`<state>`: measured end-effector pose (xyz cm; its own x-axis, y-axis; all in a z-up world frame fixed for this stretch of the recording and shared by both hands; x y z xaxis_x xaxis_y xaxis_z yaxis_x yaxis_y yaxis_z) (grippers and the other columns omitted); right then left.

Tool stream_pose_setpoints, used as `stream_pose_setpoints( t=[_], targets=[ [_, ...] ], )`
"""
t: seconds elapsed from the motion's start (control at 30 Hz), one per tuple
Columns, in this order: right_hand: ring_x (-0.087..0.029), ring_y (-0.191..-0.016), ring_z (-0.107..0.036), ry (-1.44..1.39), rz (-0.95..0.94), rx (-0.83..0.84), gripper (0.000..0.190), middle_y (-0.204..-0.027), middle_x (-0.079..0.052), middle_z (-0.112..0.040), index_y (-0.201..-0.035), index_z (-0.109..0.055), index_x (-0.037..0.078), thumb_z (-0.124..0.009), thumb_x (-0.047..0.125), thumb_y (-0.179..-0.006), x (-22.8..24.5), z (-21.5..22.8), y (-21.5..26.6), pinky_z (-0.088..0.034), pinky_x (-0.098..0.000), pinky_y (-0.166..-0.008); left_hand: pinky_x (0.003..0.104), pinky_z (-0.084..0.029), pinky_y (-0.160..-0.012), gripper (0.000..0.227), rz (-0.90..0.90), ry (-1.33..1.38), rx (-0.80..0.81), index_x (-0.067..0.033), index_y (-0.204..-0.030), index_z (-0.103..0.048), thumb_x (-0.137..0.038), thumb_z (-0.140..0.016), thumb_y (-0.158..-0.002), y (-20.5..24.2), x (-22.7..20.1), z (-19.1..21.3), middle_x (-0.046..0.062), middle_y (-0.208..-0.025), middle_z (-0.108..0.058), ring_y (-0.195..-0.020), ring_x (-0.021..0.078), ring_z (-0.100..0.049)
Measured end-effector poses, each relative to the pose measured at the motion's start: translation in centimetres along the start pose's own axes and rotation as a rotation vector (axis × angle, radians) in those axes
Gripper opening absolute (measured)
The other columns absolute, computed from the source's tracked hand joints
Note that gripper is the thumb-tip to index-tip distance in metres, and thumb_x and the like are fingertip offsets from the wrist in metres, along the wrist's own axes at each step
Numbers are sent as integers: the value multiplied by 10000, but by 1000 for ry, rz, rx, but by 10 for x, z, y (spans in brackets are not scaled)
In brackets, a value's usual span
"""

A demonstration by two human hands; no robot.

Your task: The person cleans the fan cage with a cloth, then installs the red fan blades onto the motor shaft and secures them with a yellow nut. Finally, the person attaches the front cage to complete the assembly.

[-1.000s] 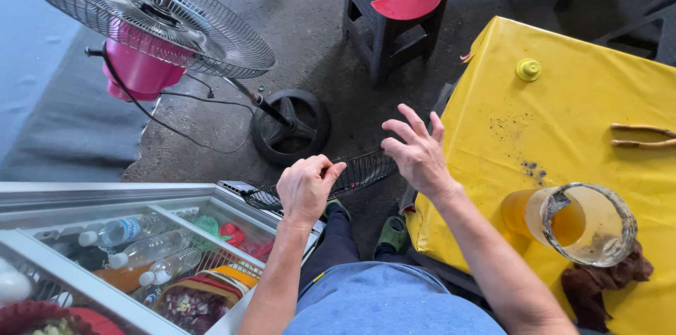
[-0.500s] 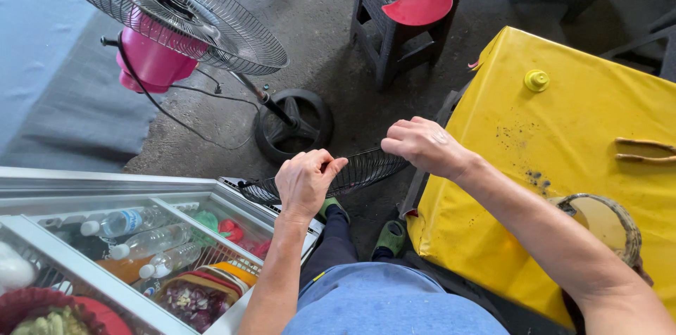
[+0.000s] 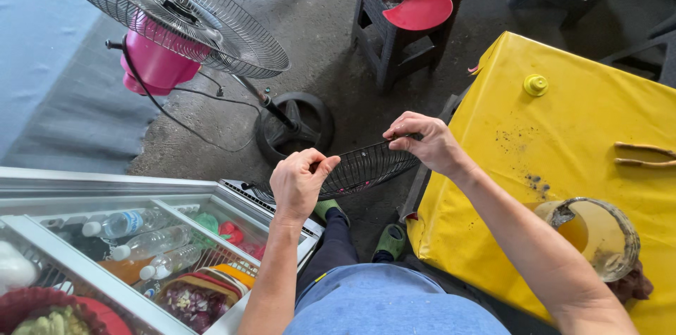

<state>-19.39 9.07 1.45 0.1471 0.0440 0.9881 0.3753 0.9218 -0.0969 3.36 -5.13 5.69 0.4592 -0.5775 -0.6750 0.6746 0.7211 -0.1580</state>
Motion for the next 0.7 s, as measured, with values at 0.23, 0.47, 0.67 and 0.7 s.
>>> stream_pose_setpoints(
  t=[0.23, 0.47, 0.67, 0.7],
  targets=[
    [-222, -866, -677, 549, 254, -145, 107, -906, -70, -692, -934, -675, 20, -759, 38, -870, 36, -12, 12, -494, -385, -853, 372, -432, -597, 362, -35, -23, -46, -118, -696, -703, -433, -769, -860, 2, -11, -5, 0, -618, -634, -624, 205, -583],
    [-242, -799, -721, 540, 40, 266, 100, -847, -99, -734, -897, -714, 16, -757, 47, -812, 34, 15, 3, -560, -327, -703, 378, -413, -633, 350, -136, -104, 2, -132, -693, -709, -439, -761, -853, 4, -15, -12, -5, -605, -610, -623, 205, -577],
    [-111, -819, -726, 207, -225, 86, 134, -835, -66, -791, -960, -776, 1, -783, 28, -829, 5, 17, 12, -574, -274, -743, 375, -424, -603, 324, -69, -20, -24, -126, -718, -723, -423, -786, -832, 2, -6, -6, 8, -621, -616, -613, 209, -582],
    [-108, -812, -735, 153, -223, 56, 117, -834, -62, -788, -956, -766, -7, -772, 22, -843, -1, 17, 12, -582, -264, -746, 376, -423, -583, 326, -36, 8, -21, -121, -721, -722, -420, -791, -830, 3, -4, -4, 13, -628, -619, -610, 210, -586]
  ],
)
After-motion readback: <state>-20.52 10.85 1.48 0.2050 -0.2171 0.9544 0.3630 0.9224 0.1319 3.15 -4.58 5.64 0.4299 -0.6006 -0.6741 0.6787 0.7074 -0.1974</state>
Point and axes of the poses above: each hand's wrist, its own y-axis away from the middle knuckle, its own z-axis out of the back of the hand, x = y × z, the point moved 2 cm from there along -y, towards the middle knuckle
